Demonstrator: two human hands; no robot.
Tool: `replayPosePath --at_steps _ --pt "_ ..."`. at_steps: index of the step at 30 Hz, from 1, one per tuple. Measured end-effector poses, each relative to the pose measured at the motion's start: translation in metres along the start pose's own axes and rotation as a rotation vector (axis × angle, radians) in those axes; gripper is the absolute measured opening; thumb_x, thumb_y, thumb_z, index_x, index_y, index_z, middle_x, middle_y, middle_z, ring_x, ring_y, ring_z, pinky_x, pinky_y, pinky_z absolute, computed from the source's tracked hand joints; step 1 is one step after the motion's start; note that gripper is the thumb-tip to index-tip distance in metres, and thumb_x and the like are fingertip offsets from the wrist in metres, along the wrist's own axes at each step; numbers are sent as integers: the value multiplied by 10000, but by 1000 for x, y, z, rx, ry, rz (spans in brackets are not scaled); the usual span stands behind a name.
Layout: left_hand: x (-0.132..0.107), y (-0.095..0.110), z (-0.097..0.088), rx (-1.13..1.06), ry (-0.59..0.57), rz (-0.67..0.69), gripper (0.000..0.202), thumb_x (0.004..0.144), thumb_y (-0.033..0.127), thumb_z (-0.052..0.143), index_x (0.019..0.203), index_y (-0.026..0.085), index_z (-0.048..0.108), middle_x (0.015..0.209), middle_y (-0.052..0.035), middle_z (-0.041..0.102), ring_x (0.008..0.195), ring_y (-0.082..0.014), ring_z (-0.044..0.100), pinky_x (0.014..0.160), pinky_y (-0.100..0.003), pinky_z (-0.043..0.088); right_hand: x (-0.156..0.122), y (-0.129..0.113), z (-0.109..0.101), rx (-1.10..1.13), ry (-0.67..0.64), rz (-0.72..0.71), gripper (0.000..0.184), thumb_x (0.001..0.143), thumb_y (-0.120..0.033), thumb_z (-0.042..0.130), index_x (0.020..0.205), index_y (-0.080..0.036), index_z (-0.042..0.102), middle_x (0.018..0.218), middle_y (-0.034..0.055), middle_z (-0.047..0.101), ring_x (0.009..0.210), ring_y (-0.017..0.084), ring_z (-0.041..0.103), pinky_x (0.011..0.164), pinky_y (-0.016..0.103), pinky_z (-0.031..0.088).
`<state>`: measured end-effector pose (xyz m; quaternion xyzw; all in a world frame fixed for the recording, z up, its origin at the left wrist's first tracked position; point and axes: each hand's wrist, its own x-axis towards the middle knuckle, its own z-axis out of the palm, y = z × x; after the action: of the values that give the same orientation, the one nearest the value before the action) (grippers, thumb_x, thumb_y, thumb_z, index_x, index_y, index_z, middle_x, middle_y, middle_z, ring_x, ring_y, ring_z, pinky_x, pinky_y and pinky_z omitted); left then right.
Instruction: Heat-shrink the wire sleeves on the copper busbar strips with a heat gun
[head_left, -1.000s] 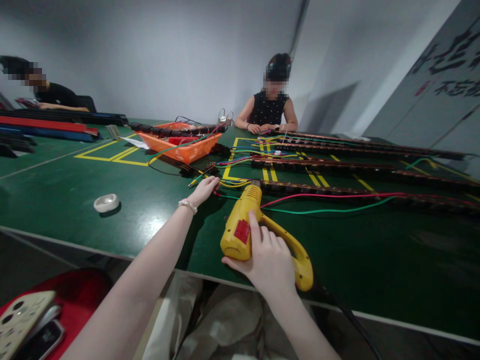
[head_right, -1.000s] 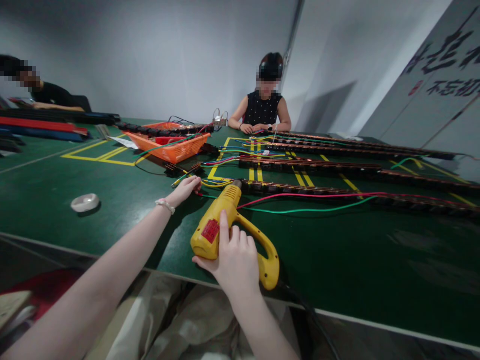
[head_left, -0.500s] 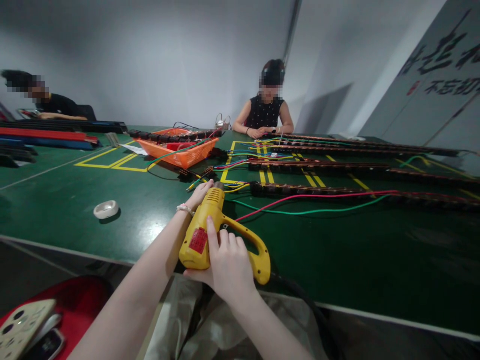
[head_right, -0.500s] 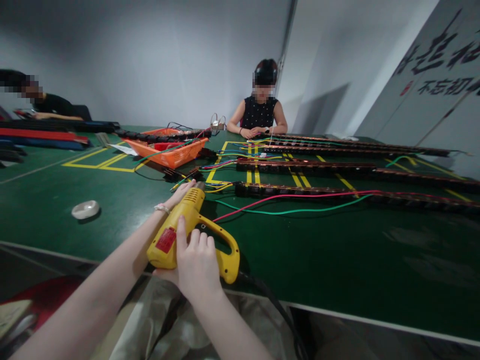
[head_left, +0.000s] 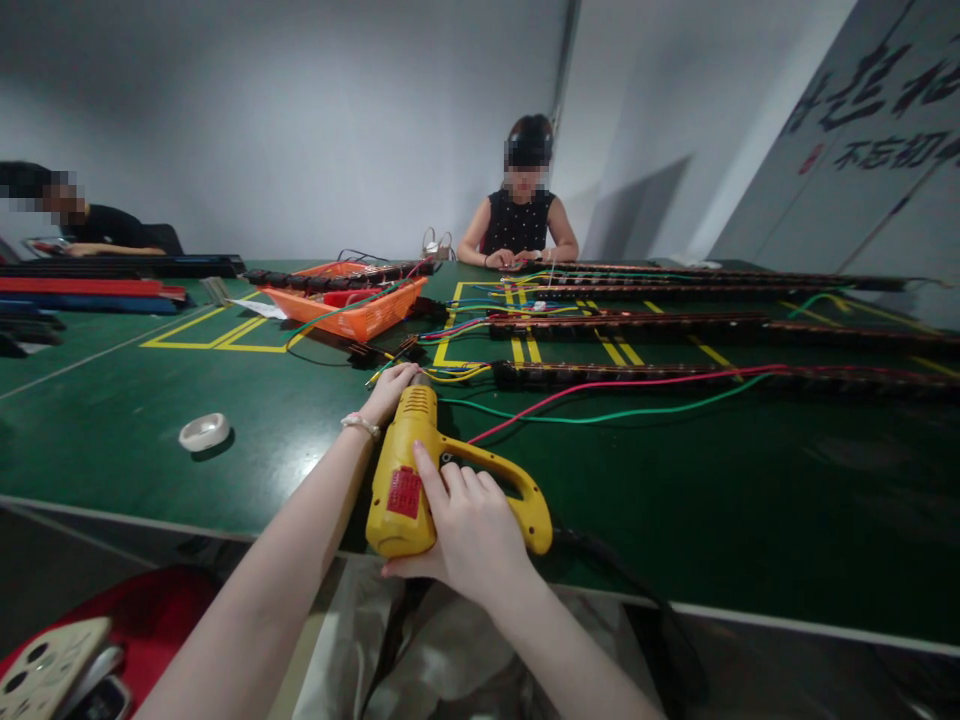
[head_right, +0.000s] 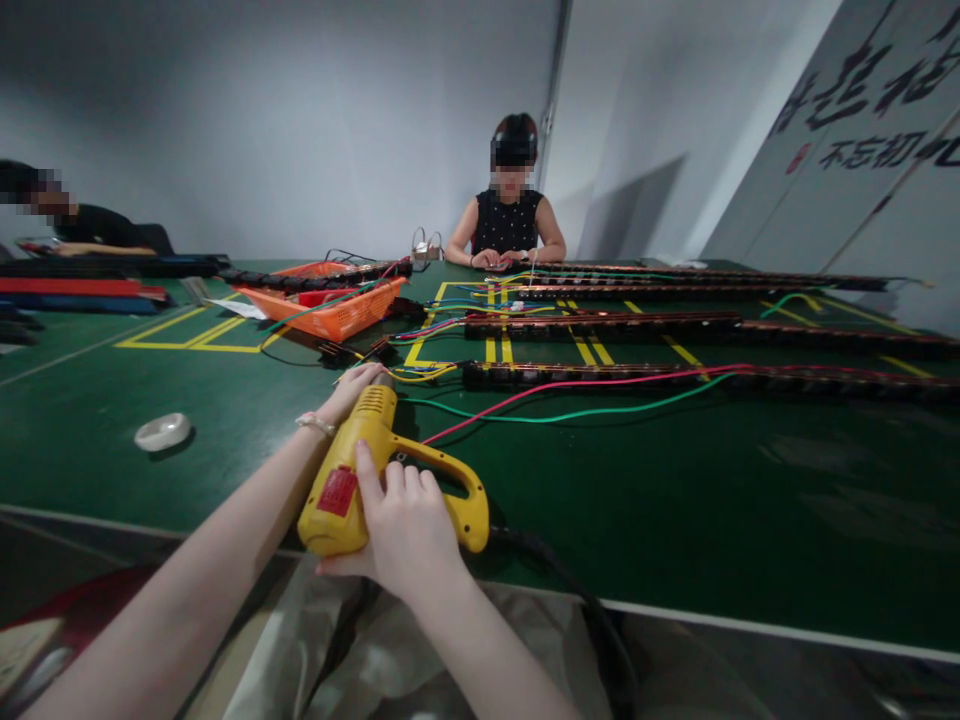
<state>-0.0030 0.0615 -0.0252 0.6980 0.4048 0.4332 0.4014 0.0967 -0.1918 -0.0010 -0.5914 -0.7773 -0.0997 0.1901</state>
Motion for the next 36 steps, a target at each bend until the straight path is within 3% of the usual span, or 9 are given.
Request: replayPosePath --at_steps 7,19,25,32,36 --pt "-8 9 3 3 -44 -51 343 698 498 536 718 159 585 588 13 482 580 -128 448 565 -250 366 -10 27 -9 22 -28 13 1104 624 -801 514 1442 -106 255 932 84 562 806 234 534 749 385 409" --pt "-8 7 5 -4 -126 -6 374 730 516 534 613 161 528 581 13 478 538 -109 445 553 -248 365 -29 65 -17 -56 83 54 1064 630 -784 540 1412 -103 306 903 74 593 784 227 550 713 363 393" --pt "-11 7 4 30 -137 28 410 762 537 520 597 163 528 560 10 474 555 -120 445 557 -251 349 -37 87 -18 -114 118 105 1056 651 -768 543 1433 -113 267 916 75 607 785 218 567 716 345 393" --pt "-13 10 5 182 -99 75 425 783 518 509 543 168 517 516 13 467 529 -119 410 545 -254 309 -41 88 -21 -146 141 194 1058 640 -797 522 1417 -115 298 918 83 602 803 229 568 726 349 396" --pt "-11 8 7 200 -64 86 360 785 476 523 612 165 577 536 11 500 543 -124 439 552 -249 332 -42 84 -21 -186 150 200 1053 657 -802 494 1413 -93 307 898 93 596 787 234 557 718 352 387"
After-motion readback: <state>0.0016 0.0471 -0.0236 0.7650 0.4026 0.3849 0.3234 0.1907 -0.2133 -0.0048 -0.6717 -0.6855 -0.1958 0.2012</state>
